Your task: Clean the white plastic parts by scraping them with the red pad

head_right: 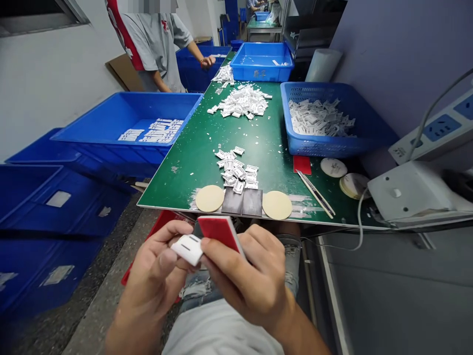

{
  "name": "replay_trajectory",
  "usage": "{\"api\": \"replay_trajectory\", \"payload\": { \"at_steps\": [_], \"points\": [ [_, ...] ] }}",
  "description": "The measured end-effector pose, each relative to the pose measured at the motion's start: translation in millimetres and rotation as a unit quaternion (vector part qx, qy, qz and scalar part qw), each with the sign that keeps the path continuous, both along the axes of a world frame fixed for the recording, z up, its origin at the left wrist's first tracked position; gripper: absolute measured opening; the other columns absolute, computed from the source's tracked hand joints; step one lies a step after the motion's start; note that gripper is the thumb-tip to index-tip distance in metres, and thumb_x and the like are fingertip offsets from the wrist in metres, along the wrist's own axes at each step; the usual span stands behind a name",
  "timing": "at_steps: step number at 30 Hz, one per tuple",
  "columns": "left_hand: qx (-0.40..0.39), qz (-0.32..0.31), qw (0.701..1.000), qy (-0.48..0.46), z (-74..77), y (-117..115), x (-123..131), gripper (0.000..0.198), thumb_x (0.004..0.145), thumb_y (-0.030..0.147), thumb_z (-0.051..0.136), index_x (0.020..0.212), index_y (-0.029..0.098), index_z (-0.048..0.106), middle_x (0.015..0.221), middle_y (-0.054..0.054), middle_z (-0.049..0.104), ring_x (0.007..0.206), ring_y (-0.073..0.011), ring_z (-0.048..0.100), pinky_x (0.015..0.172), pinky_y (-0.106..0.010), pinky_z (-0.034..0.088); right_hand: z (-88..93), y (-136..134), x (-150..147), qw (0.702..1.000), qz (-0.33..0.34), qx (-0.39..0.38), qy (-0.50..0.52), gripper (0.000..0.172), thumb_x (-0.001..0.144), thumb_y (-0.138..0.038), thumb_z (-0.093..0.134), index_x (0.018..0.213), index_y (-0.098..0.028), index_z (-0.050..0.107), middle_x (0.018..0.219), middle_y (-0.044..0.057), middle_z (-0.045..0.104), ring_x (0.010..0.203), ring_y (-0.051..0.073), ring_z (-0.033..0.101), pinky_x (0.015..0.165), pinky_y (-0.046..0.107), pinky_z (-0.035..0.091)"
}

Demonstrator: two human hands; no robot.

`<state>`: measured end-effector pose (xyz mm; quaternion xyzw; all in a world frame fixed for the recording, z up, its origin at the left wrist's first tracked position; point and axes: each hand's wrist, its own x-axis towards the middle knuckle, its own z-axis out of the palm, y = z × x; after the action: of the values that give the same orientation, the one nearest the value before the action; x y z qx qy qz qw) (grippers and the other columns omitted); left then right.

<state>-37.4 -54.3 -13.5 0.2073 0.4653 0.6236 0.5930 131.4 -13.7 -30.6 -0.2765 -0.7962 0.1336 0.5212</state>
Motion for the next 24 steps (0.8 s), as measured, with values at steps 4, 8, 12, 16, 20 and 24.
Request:
{"api": "replay_trajectory", "payload": {
  "at_steps": [4,8,12,16,20,24],
  "points": [
    [-0.005,0.105,0.982,0.158,10.6,-9.2,13.3,0.034,0.060,0.026,0.103,0.086,0.022,0.082,0.074,-0.002,0.080,0.065,-0.0152,0.075,0.066,-0.019,0.059,-5.3,-4.5,-2.4,0.995,-0.031,-0.077,0.063,0.033,0.092,-0.007,0.071,0.119,-0.024,0.075,0.090,0.005,0.078,0.074,0.021,0.068,0.064,0.035,0.052],
    [0.009,0.146,0.964,0.224,14.0,-11.0,24.2,0.023,0.066,0.020,0.099,0.082,0.026,0.084,0.074,-0.001,0.080,0.063,-0.0154,0.074,0.065,-0.021,0.059,-7.9,-9.3,-7.0,0.984,-0.024,-0.138,0.112,0.029,0.092,-0.006,0.071,0.114,-0.024,0.075,0.089,0.003,0.077,0.072,0.019,0.066,0.063,0.032,0.050],
    [0.026,0.161,0.961,0.224,11.2,-8.6,27.7,0.020,0.068,0.022,0.099,0.082,0.024,0.084,0.073,-0.002,0.080,0.061,-0.0163,0.074,0.062,-0.021,0.059,-6.9,-9.9,-6.5,0.982,-0.033,-0.144,0.114,0.027,0.093,-0.007,0.070,0.112,-0.025,0.075,0.088,0.003,0.077,0.070,0.019,0.065,0.062,0.032,0.049],
    [0.014,0.150,0.962,0.226,8.2,-9.4,28.6,0.021,0.068,0.021,0.099,0.083,0.025,0.084,0.073,-0.002,0.080,0.063,-0.0158,0.073,0.064,-0.021,0.057,-6.7,-8.8,-4.3,0.982,-0.032,-0.145,0.120,0.028,0.091,-0.005,0.071,0.112,-0.024,0.075,0.087,0.001,0.075,0.070,0.017,0.063,0.062,0.030,0.048],
    [0.013,0.143,0.960,0.242,5.9,-9.2,27.7,0.018,0.071,0.029,0.097,0.084,0.027,0.084,0.077,-0.002,0.079,0.066,-0.0156,0.070,0.066,-0.023,0.056,-8.7,-9.3,-3.2,0.979,-0.034,-0.159,0.126,0.028,0.091,-0.004,0.071,0.111,-0.024,0.075,0.087,0.001,0.075,0.070,0.016,0.062,0.063,0.029,0.048],
    [0.076,0.087,0.974,0.196,2.2,1.3,25.0,0.018,0.073,0.034,0.097,0.079,0.025,0.082,0.077,-0.001,0.069,0.072,-0.0145,0.064,0.068,-0.022,0.053,-9.4,-10.3,-5.8,0.977,-0.036,-0.166,0.132,0.027,0.091,-0.005,0.071,0.110,-0.024,0.075,0.088,0.001,0.076,0.070,0.016,0.063,0.064,0.029,0.050]
  ]
}}
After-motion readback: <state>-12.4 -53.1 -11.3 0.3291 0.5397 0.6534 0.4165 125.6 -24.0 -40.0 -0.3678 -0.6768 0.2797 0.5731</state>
